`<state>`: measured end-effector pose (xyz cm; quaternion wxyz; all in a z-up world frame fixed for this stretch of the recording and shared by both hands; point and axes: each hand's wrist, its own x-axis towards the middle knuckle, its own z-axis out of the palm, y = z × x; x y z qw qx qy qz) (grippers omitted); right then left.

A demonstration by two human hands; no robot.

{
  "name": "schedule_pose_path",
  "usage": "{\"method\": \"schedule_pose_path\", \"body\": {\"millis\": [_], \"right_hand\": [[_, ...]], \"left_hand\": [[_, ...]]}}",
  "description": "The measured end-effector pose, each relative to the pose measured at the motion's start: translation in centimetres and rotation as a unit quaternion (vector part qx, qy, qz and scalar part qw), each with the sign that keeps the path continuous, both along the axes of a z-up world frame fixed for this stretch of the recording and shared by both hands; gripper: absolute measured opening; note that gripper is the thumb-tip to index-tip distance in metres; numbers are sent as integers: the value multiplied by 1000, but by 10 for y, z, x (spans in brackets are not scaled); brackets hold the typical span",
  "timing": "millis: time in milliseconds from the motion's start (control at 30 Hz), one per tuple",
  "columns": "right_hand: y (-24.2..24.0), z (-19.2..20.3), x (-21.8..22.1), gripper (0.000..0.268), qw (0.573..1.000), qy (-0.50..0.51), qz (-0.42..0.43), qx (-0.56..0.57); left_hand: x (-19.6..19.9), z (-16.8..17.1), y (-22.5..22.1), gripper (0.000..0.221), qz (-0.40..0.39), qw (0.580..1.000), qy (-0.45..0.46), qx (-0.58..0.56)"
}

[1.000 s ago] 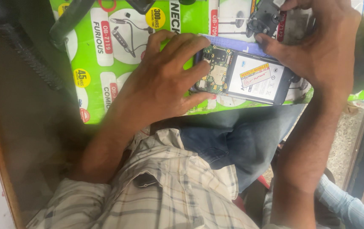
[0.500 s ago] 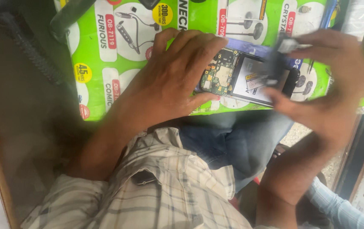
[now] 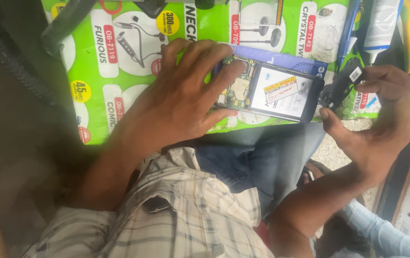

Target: The person disassembles a mobile phone, removes the battery, and uses a screwdriver to detach the motherboard from the phone frame. They then inspect the motherboard and reattach it to the frame.

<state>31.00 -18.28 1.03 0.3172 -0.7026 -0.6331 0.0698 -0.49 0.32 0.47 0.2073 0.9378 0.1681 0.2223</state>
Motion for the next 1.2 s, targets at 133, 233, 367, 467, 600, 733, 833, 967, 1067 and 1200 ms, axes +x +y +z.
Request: {"method": "schedule_pose_path", "body": {"millis": [133, 233, 367, 467, 600, 733, 833, 967, 1067, 1200], "right_hand": [[8, 12, 3, 47, 1000, 0, 23, -9], [25, 5, 12, 55, 980, 180, 65, 51], [62, -25, 1, 62, 813, 535, 117, 197], [66, -41, -28, 74, 551, 776, 171, 257], [60, -57, -38, 76, 332, 881, 197, 272], [53, -60, -35, 72, 319, 888, 196, 267], [53, -59, -35, 70, 489, 807, 84, 319], [39, -56, -25, 54, 866, 399, 21, 302], [34, -60, -11, 59, 913, 269, -5, 307], [27, -67, 11, 70, 893, 253, -28, 370]], "left_hand": [[0, 2, 0, 74, -6, 1000, -5, 14], [0, 1, -1, 67, -11, 1000, -23, 17], [7, 1, 3, 50, -11, 998, -53, 38], [10, 4, 3, 43, -5, 997, -58, 47], [13, 2, 3, 37, -8, 997, -49, 51], [15, 3, 1, 34, -21, 998, -45, 47], [15, 5, 1, 33, -27, 997, -49, 46], [16, 8, 1, 30, -19, 997, -55, 60], [16, 8, -1, 33, 8, 994, -80, 76], [13, 0, -3, 33, 48, 988, -138, 50]]}}
